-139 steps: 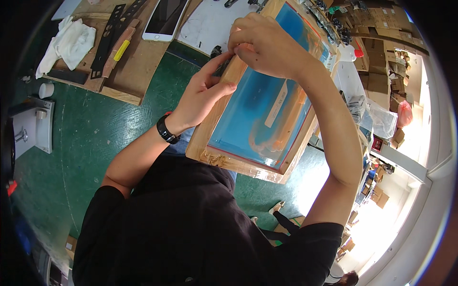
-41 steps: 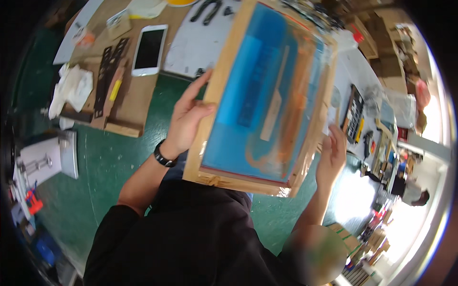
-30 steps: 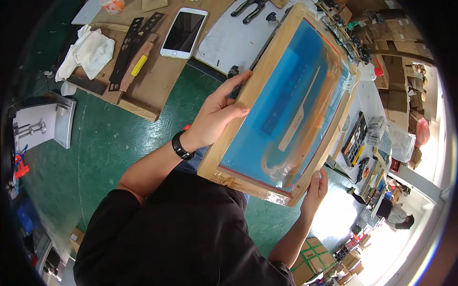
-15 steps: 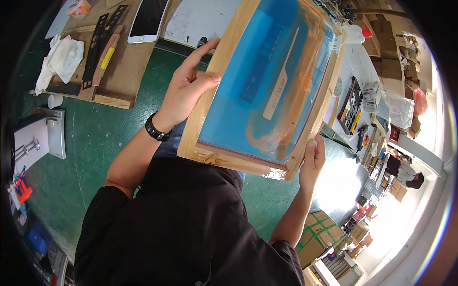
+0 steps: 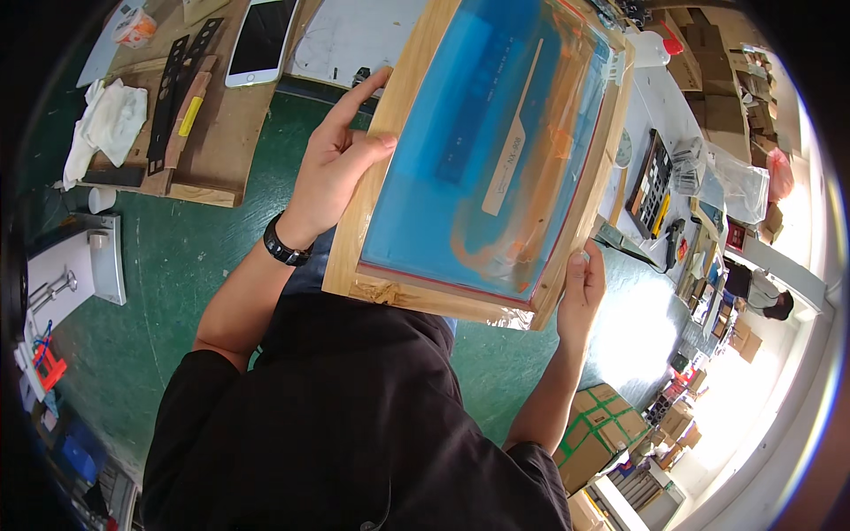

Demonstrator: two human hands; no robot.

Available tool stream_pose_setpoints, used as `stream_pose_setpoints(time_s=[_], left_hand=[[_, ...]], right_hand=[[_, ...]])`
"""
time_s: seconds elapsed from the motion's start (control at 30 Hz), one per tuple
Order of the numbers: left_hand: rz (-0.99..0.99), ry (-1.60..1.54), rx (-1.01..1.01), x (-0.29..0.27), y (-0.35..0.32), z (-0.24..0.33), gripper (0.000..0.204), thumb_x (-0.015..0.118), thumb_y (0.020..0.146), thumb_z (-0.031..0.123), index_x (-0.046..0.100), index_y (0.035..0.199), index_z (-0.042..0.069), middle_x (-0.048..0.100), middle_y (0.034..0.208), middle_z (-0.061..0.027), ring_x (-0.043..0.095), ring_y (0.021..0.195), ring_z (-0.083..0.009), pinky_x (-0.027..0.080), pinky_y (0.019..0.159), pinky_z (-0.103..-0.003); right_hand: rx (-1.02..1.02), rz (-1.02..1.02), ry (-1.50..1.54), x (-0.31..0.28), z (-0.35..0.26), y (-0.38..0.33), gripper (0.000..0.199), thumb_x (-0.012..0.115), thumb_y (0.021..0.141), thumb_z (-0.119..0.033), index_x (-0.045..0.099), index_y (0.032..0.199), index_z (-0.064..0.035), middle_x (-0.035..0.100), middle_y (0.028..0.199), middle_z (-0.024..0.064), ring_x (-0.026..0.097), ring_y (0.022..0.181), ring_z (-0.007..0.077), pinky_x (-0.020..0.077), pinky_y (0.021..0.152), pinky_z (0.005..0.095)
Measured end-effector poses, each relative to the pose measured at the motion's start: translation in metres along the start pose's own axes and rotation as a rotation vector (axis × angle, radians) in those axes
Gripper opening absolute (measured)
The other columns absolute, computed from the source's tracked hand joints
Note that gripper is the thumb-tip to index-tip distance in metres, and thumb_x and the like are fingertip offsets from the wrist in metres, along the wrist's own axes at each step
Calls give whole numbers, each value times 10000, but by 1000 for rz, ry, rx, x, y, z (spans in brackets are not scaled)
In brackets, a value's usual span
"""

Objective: Assemble sign components and prepare a screen printing frame using a hot glue gun.

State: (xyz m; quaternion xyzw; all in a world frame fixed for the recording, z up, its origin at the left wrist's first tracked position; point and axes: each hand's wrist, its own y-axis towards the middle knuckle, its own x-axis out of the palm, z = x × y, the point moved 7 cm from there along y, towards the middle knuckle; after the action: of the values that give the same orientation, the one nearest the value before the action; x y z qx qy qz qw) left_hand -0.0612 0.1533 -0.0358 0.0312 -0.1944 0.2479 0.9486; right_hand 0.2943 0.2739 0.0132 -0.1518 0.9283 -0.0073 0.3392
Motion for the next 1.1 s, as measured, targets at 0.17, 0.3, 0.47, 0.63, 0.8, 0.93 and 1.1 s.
stream_pose_setpoints(time_s=[0.17,0.3,0.47,0.63,0.8,0.93,1.1], left_hand=[[-13,-14,-9,1,1,0,664,637,935,35,431,1565,78,576,689,10,415,556,-45,297,529,-203],[-6,-27,-16,0,0,0,666,633,937,34,424,1568,66,600,722,0,429,571,-44,310,537,-198],[-25,-53,-6,0,2,-2,672,625,938,33,412,1575,55,652,831,-34,453,607,-47,336,558,-192],[1,-85,14,2,3,-4,676,617,939,30,405,1580,46,678,948,-64,469,641,-53,361,585,-187],[3,-95,5,1,3,-4,677,619,933,30,409,1577,43,684,1006,-76,476,656,-59,373,600,-185],[-7,-97,-4,1,3,-6,676,615,930,23,412,1575,41,682,1015,-72,473,652,-57,376,606,-184],[-5,-99,-17,2,3,-7,677,609,925,15,414,1573,37,680,1008,-67,471,648,-54,379,607,-191]], right_hand=[[-18,1,23,0,-1,0,391,501,1118,-249,542,1409,9,689,1105,105,620,947,122,487,865,239],[-25,-22,51,1,-1,1,385,502,1117,-243,543,1411,2,680,1061,92,603,912,111,479,844,230],[-9,-34,55,1,6,3,384,499,1117,-237,538,1421,-5,667,1014,69,580,877,97,468,827,222],[-15,-13,40,0,8,3,380,500,1115,-233,538,1420,-10,655,976,53,562,845,89,457,807,214],[-28,-10,47,1,6,4,380,506,1114,-240,542,1415,-10,655,968,45,558,839,85,451,792,211],[-38,-48,75,1,7,4,379,504,1113,-240,542,1414,-12,650,965,39,550,838,79,439,779,204],[-16,-60,54,-5,11,6,370,505,1110,-232,550,1407,-16,644,953,31,543,843,71,423,765,195]])
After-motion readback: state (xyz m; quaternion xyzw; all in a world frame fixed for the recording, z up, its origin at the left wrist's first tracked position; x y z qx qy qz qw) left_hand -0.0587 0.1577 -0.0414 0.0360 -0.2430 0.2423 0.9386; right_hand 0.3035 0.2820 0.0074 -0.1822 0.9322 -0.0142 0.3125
